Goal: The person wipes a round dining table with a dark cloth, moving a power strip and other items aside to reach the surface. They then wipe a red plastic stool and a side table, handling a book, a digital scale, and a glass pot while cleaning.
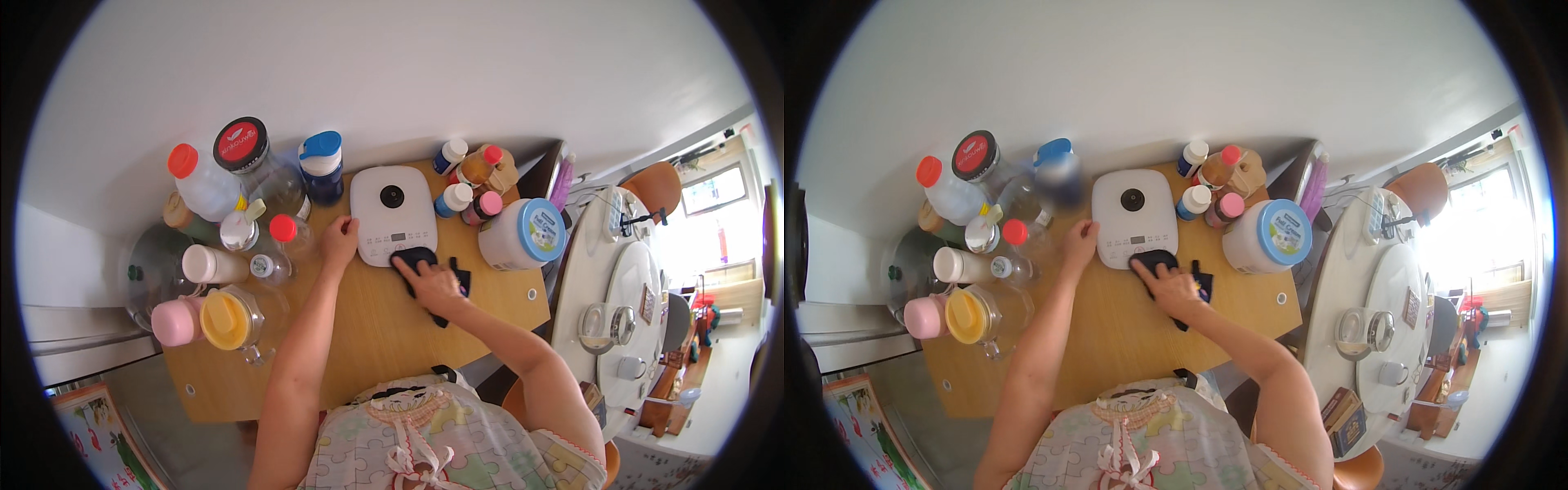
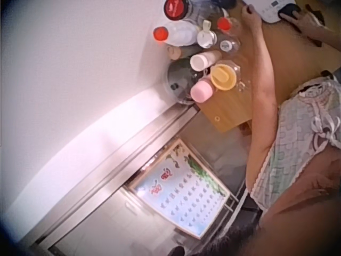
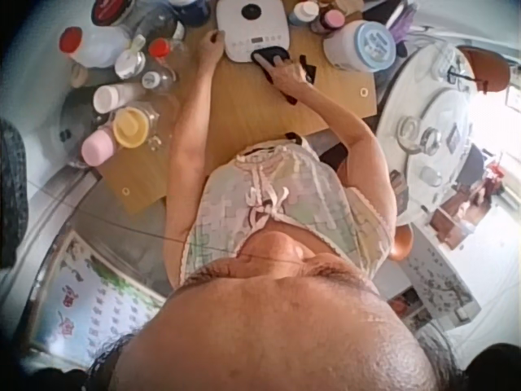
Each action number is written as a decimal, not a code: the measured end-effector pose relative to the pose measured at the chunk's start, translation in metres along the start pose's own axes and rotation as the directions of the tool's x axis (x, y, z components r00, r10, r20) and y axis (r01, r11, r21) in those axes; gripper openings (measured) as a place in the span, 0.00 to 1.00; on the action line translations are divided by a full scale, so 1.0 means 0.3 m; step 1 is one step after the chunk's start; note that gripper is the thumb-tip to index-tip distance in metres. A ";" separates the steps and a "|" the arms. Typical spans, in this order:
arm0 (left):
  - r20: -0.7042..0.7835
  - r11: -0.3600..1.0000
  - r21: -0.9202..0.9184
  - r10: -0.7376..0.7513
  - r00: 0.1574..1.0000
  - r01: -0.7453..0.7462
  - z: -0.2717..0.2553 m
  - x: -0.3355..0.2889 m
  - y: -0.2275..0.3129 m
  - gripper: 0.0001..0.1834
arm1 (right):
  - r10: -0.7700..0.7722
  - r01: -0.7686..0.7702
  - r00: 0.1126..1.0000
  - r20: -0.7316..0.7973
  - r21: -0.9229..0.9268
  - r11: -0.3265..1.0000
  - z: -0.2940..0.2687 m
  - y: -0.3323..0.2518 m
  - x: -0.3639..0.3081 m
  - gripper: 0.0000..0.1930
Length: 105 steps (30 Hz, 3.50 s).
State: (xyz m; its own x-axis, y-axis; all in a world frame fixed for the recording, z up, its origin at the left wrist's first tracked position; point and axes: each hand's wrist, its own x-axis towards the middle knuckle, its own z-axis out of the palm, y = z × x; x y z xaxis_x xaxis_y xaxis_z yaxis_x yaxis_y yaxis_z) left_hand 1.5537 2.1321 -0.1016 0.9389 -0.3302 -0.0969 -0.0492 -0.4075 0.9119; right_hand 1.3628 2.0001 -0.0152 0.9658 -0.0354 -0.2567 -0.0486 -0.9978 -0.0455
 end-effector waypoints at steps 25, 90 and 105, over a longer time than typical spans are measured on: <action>-0.086 0.995 0.008 -0.098 0.991 0.099 0.026 -0.049 0.054 0.15 | -0.388 0.349 0.913 -0.123 -0.253 0.902 -0.009 0.107 0.065 0.33; 0.245 0.979 -0.113 -0.136 0.960 0.168 -0.069 -0.245 0.075 0.43 | 0.796 -0.251 0.578 -0.179 0.890 0.381 0.175 0.023 -0.126 0.20; 0.130 0.855 0.435 0.251 0.959 -0.283 0.128 -0.247 0.192 0.65 | 0.780 -0.217 0.601 -0.174 0.904 0.369 0.164 0.048 -0.074 0.19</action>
State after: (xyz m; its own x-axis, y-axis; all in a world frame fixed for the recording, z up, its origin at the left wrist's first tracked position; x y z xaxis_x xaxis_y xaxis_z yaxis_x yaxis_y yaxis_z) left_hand 1.4682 2.1006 -0.0571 0.8439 -0.5298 0.0842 -0.4559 -0.6255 0.6332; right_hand 1.3280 1.9893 -0.0578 0.5865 -0.8096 -0.0215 -0.4579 -0.3096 -0.8333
